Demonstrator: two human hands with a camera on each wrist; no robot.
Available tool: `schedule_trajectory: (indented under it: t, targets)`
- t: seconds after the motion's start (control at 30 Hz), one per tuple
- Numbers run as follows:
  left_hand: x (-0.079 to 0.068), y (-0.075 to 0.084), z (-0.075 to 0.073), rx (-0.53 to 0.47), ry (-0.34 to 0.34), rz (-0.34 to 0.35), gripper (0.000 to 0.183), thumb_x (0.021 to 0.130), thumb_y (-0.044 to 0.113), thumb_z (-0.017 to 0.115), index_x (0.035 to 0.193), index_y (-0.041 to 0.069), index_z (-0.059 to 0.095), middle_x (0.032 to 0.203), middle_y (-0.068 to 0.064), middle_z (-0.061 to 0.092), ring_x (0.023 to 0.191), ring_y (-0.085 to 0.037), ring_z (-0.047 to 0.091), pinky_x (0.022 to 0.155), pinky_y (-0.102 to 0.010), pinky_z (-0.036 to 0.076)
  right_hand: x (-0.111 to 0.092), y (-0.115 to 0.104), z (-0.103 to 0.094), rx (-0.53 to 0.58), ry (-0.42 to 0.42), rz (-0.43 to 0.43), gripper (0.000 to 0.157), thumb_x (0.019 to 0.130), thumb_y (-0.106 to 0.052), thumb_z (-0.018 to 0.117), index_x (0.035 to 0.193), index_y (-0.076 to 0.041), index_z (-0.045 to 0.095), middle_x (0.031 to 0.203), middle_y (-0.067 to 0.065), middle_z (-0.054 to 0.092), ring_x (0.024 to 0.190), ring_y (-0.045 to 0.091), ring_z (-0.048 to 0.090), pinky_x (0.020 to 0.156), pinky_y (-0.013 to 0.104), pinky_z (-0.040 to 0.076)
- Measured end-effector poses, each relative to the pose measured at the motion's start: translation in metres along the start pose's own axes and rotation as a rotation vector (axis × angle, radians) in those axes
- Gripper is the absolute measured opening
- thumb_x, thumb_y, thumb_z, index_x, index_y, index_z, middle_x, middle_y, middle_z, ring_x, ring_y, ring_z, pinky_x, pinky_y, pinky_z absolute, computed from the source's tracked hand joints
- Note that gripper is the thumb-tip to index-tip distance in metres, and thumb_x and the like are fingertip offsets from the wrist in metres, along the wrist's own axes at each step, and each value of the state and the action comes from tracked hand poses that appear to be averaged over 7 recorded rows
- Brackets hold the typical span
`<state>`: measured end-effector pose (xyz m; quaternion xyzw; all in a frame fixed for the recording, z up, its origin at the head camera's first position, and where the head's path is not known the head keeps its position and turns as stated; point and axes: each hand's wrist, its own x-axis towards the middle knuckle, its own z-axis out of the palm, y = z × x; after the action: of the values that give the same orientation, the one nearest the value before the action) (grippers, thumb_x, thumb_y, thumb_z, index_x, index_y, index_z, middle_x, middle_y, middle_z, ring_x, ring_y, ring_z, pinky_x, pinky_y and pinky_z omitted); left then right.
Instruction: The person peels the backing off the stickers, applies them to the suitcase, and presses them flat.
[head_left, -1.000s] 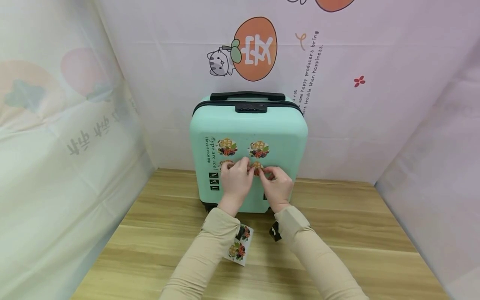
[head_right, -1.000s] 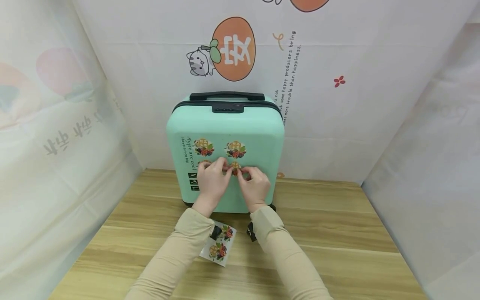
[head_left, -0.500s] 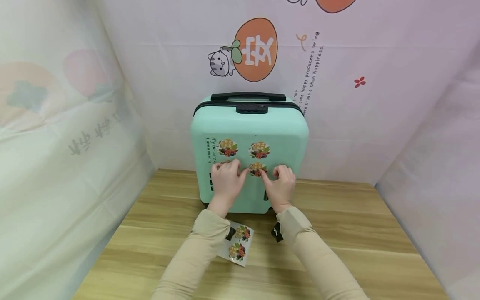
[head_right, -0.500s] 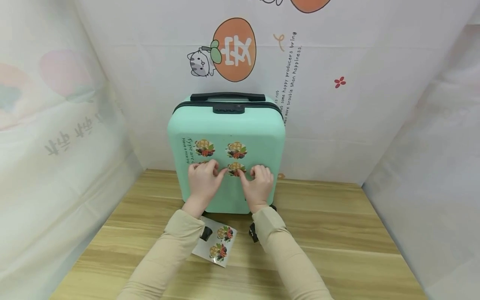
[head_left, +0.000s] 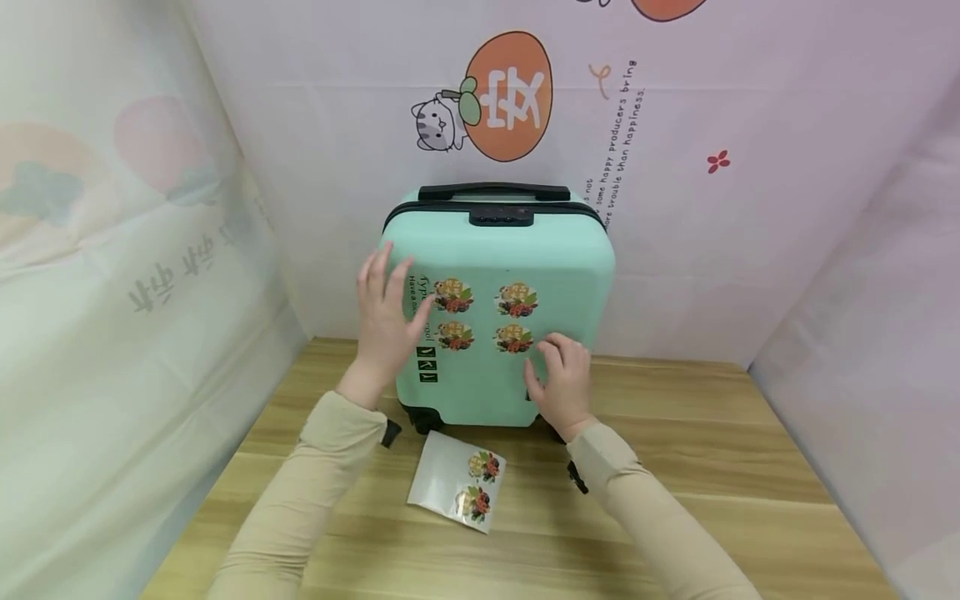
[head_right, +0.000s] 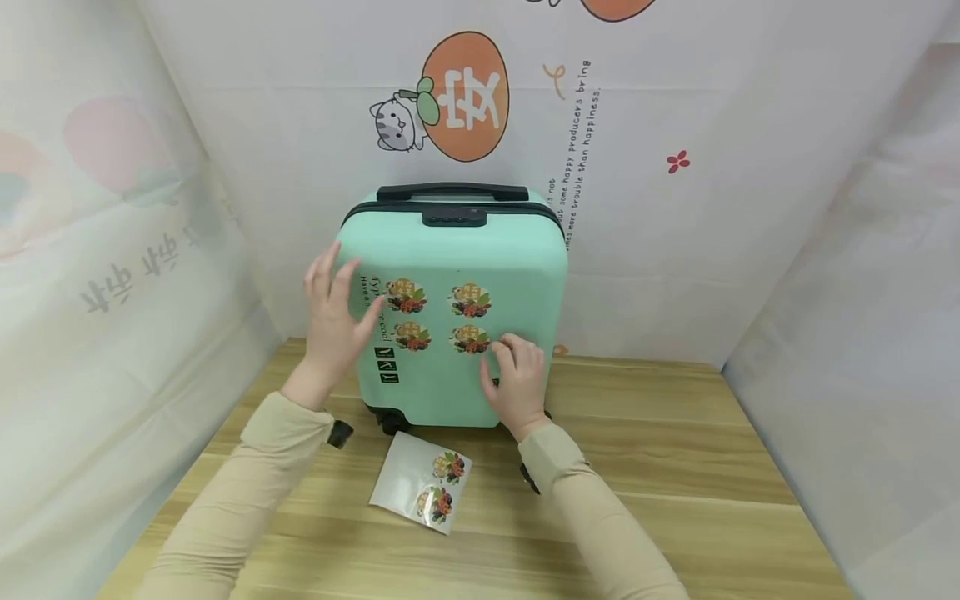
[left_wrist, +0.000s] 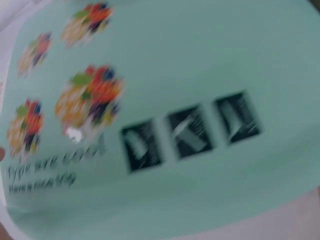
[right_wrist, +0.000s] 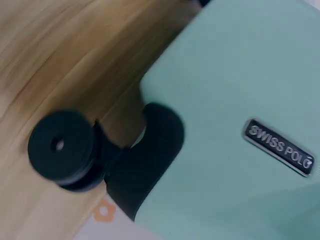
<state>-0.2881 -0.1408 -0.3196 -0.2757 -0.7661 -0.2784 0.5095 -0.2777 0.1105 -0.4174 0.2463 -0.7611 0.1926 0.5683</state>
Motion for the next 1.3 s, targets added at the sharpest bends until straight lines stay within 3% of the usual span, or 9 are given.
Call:
schedule_trajectory:
  t: [0.1,0.2,0.33,0.5,0.63,0.83,1.0,1.17,1.3]
  targets:
    - [0.013,-0.007,-0.006,-0.063,-0.072,-0.065,0.069,0.080,0.018,0.075,0.135,-0.002,0.040,0.149,-0.023,0.028,0.138,-0.042,0.021,0.116,-0.051,0.016,-0.003,0.001,0.000,-0.053,-0.066,-0.122,0.024,0.092,-0.022,0.053,0.107,-0.003,0.055,0.115,0.018,0.053,0.098,0.034,0.050,0.080,0.049,0.038]
    - [0.022,-0.011,-0.010,-0.106,-0.159,-0.115,0.079,0.077,0.020,0.077,0.140,-0.002,0.036,0.151,-0.022,0.027,0.141,-0.040,0.018,0.118,-0.049,0.014,-0.005,0.002,0.000,-0.165,-0.192,-0.241,0.039,0.096,-0.028,0.046,0.128,-0.006,0.050,0.135,0.015,0.044,0.120,0.031,0.044,0.096,0.048,0.034]
    - [0.028,-0.013,-0.013,-0.118,-0.258,-0.165,0.082,0.076,0.019,0.077,0.144,0.000,0.034,0.153,-0.018,0.027,0.143,-0.038,0.018,0.118,-0.048,0.015,-0.008,0.004,-0.002,-0.318,-0.391,-0.404,0.061,0.098,-0.034,0.042,0.150,-0.008,0.023,0.159,0.006,0.015,0.145,0.022,0.017,0.113,0.043,0.023]
    - [0.031,-0.010,-0.016,-0.112,-0.293,-0.177,0.082,0.077,0.016,0.077,0.145,0.000,0.034,0.151,-0.019,0.029,0.142,-0.038,0.019,0.117,-0.046,0.019,-0.008,0.007,-0.001,-0.397,-0.528,-0.526,0.086,0.091,-0.037,0.055,0.152,-0.011,0.000,0.158,0.001,-0.010,0.146,0.016,-0.006,0.118,0.037,0.018]
    - [0.036,-0.009,-0.018,-0.100,-0.342,-0.170,0.081,0.077,0.016,0.078,0.145,0.002,0.035,0.148,-0.021,0.029,0.142,-0.039,0.019,0.115,-0.046,0.025,-0.002,0.011,-0.002,-0.451,-0.563,-0.546,0.088,0.091,-0.040,0.056,0.152,-0.012,-0.002,0.157,0.000,-0.012,0.146,0.014,-0.008,0.119,0.036,0.017]
    - [0.044,-0.012,-0.024,-0.064,-0.388,-0.140,0.080,0.074,0.018,0.081,0.142,0.004,0.041,0.139,-0.020,0.034,0.128,-0.036,0.039,0.104,-0.045,0.039,0.009,0.013,-0.004,-0.482,-0.582,-0.515,0.081,0.095,-0.041,0.049,0.152,-0.015,-0.003,0.157,-0.003,-0.014,0.145,0.012,-0.012,0.119,0.035,0.014]
    - [0.045,-0.014,-0.027,-0.052,-0.380,-0.144,0.079,0.072,0.018,0.082,0.140,0.005,0.044,0.137,-0.019,0.038,0.127,-0.036,0.040,0.104,-0.045,0.039,0.017,0.011,-0.008,-0.531,-0.601,-0.447,0.089,0.093,-0.045,0.051,0.150,-0.016,-0.011,0.155,-0.004,-0.021,0.143,0.011,-0.018,0.120,0.035,0.011]
    - [0.044,-0.015,-0.027,-0.035,-0.372,-0.133,0.078,0.073,0.019,0.082,0.140,0.006,0.044,0.138,-0.018,0.039,0.128,-0.036,0.040,0.105,-0.046,0.038,0.016,0.008,-0.008,-0.534,-0.620,-0.415,0.075,0.100,-0.045,0.034,0.148,-0.012,-0.014,0.154,0.000,-0.023,0.142,0.014,-0.020,0.120,0.034,0.008]
    - [0.043,-0.014,-0.027,-0.039,-0.367,-0.137,0.077,0.073,0.019,0.081,0.140,0.006,0.044,0.138,-0.018,0.038,0.130,-0.035,0.038,0.105,-0.046,0.039,0.011,0.006,-0.003,-0.500,-0.633,-0.475,0.073,0.102,-0.045,0.029,0.147,-0.011,-0.016,0.153,0.000,-0.024,0.142,0.014,-0.021,0.120,0.033,0.006]
